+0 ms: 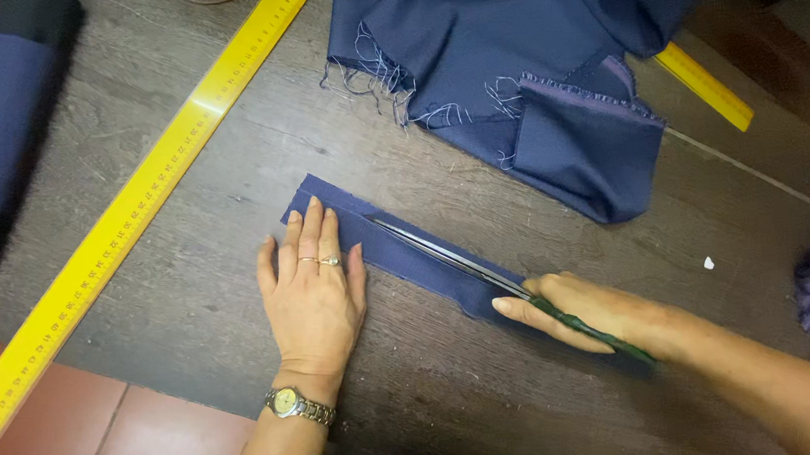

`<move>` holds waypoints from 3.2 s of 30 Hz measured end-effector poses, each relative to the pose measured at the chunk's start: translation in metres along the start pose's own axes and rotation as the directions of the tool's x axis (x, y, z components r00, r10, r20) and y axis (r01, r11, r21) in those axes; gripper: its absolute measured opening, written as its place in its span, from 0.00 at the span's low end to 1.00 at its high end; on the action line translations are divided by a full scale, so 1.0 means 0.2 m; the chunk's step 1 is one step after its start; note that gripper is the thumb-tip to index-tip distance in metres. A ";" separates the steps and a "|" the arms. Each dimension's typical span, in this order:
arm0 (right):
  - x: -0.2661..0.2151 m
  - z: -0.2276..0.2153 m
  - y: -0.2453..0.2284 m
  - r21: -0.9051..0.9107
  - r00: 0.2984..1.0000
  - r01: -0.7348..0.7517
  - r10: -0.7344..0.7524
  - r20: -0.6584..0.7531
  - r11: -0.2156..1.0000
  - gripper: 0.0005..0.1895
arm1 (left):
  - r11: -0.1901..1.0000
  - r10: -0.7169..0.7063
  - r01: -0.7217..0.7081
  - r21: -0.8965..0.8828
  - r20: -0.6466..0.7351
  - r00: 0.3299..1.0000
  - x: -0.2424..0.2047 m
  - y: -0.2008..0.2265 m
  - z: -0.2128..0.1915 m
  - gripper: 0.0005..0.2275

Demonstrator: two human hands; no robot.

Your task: The person cuts a strip of blue fabric using shears and then trims the edges of the strip.

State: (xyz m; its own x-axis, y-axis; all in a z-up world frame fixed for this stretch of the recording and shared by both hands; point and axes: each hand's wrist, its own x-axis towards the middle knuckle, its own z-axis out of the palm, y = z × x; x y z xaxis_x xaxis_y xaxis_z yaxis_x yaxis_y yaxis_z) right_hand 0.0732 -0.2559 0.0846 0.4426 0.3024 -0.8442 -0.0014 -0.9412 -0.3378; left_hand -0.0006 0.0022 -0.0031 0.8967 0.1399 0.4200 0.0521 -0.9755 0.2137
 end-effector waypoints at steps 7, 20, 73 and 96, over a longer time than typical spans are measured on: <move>-0.09 -0.05 -0.11 0.035 0.994 -0.066 0.063 0.092 0.997 0.31 | 0.999 -0.046 0.047 -0.021 0.019 0.999 0.00 0.00 0.01 0.16; 0.00 -0.03 -0.17 -0.049 0.996 -0.020 0.024 0.083 0.999 0.30 | 0.999 -0.045 0.045 -0.017 0.013 0.999 0.00 0.00 0.00 0.16; 0.08 -0.01 -0.29 -0.047 1.000 -0.009 0.010 0.021 0.999 0.30 | 0.986 -0.090 0.096 -0.135 0.044 0.995 -0.04 -0.02 0.07 0.13; 0.11 -0.02 -0.36 0.065 1.000 0.024 -0.025 0.015 0.998 0.31 | 0.985 -0.088 0.095 -0.143 0.051 0.995 -0.01 -0.01 0.02 0.12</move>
State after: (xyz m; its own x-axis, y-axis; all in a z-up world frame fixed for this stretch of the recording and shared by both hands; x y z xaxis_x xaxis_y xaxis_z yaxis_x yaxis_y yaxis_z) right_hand 0.0858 -0.1817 0.0916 0.4289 0.3279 -0.8417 -0.0495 -0.9218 -0.3844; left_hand -0.0008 0.0042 -0.0072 0.9098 0.2168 0.3540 0.0737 -0.9236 0.3762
